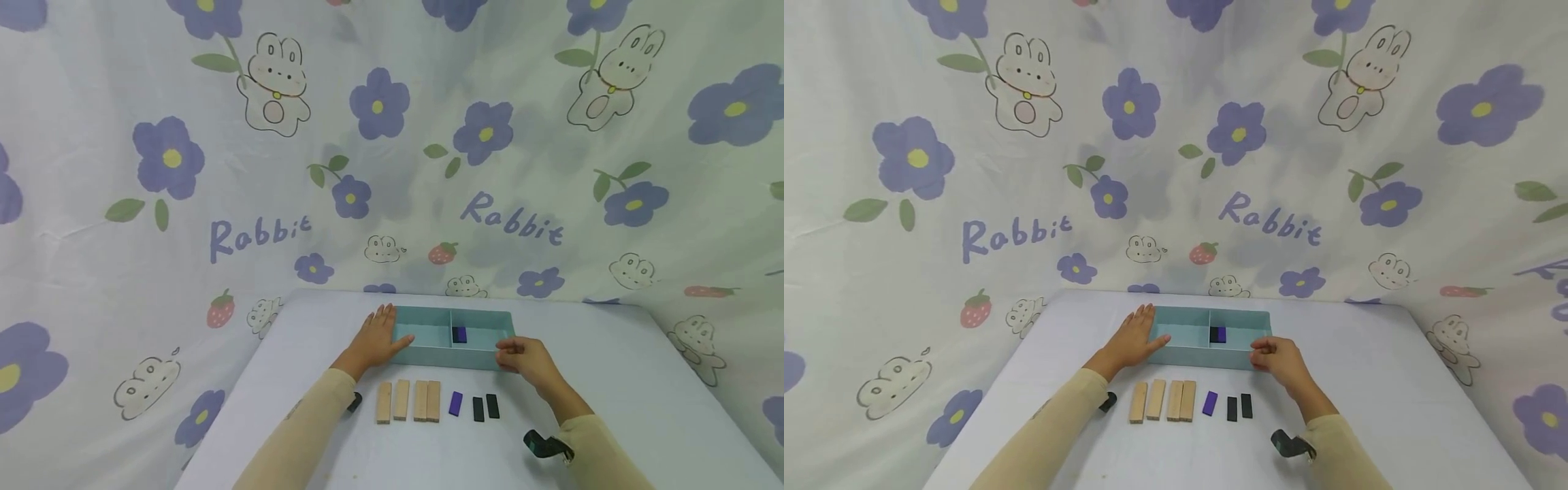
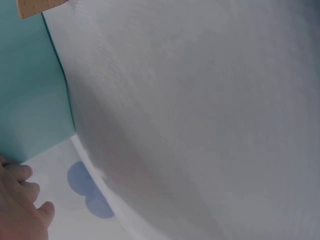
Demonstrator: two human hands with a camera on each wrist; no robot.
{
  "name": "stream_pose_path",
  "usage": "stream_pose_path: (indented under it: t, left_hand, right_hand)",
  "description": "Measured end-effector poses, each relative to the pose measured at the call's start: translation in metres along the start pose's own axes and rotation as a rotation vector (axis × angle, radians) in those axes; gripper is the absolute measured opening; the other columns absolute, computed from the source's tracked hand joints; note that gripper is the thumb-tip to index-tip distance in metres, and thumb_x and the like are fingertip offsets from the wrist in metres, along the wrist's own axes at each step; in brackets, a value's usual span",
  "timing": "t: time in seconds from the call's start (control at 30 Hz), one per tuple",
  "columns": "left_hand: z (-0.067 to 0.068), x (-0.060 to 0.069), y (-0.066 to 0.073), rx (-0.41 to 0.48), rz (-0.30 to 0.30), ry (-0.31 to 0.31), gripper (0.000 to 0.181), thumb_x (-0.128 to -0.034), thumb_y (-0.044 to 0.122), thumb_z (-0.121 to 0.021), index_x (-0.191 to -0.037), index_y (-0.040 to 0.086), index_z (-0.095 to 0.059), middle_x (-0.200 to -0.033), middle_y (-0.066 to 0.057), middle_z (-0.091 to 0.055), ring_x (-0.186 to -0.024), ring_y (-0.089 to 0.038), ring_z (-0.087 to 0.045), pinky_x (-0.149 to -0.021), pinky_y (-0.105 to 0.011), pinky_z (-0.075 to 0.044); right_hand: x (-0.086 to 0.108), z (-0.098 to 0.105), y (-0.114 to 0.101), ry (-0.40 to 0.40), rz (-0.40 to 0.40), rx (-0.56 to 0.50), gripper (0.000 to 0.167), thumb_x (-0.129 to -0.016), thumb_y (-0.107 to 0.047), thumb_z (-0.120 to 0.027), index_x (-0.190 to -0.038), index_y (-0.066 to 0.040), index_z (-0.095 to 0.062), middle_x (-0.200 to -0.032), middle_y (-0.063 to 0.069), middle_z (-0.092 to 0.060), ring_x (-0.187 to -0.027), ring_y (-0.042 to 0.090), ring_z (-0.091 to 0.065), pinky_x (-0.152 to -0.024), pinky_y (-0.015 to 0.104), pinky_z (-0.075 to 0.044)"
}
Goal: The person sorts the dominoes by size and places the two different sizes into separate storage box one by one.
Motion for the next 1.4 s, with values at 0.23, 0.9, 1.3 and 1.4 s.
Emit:
stream_pose_path:
  t: [0.23,0.9,1.3,1.4]
  left_hand:
    - [-0.001,0.0,-0.002,0.001,0.004,-0.007,0.099,-0.0929,0.074,-0.027,-0.152,-0.006,-0.017,-0.158,-0.021,-0.018,-0.146,-0.036,-0.013,-0.115,-0.05,-0.013]
    - [0.0,0.0,-0.001,0.003,-0.003,-0.012,0.1,-0.093,0.074,-0.026,-0.152,-0.006,-0.016,-0.157,-0.023,-0.019,-0.145,-0.036,-0.013,-0.115,-0.05,-0.013]
    - [0.001,0.003,0.001,-0.006,0.003,-0.012,0.101,-0.0925,0.074,-0.025,-0.152,-0.006,-0.017,-0.158,-0.021,-0.017,-0.146,-0.035,-0.011,-0.116,-0.049,-0.012]
    - [0.001,0.004,0.002,-0.008,0.002,-0.012,0.1,-0.0927,0.074,-0.025,-0.152,-0.006,-0.017,-0.158,-0.021,-0.017,-0.146,-0.034,-0.01,-0.116,-0.049,-0.012]
  right_hand:
    - [0.01,-0.001,0.007,0.001,-0.03,0.02,0.031,-0.089,0.001,-0.067,-0.116,0.013,-0.061,-0.093,0.013,-0.065,-0.088,0.027,-0.067,-0.076,0.033,-0.057]
    - [0.03,-0.012,0.042,0.021,-0.106,0.075,0.031,-0.082,-0.002,-0.075,-0.11,0.009,-0.065,-0.086,0.008,-0.066,-0.079,0.022,-0.066,-0.071,0.035,-0.057]
    - [0.039,-0.012,0.054,0.03,-0.136,0.109,0.033,-0.079,-0.004,-0.078,-0.108,0.006,-0.067,-0.082,0.005,-0.066,-0.075,0.02,-0.065,-0.066,0.033,-0.055]
    - [0.043,-0.014,0.053,0.014,-0.14,0.092,0.034,-0.078,-0.003,-0.078,-0.108,0.007,-0.066,-0.083,0.005,-0.066,-0.075,0.02,-0.063,-0.067,0.033,-0.056]
Point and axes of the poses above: each hand's wrist, its own x-axis away from the middle knuckle, its own z-axis out of the back of the hand, y = z × x, the point moved 6 cm from there along -x, towards the middle knuckle
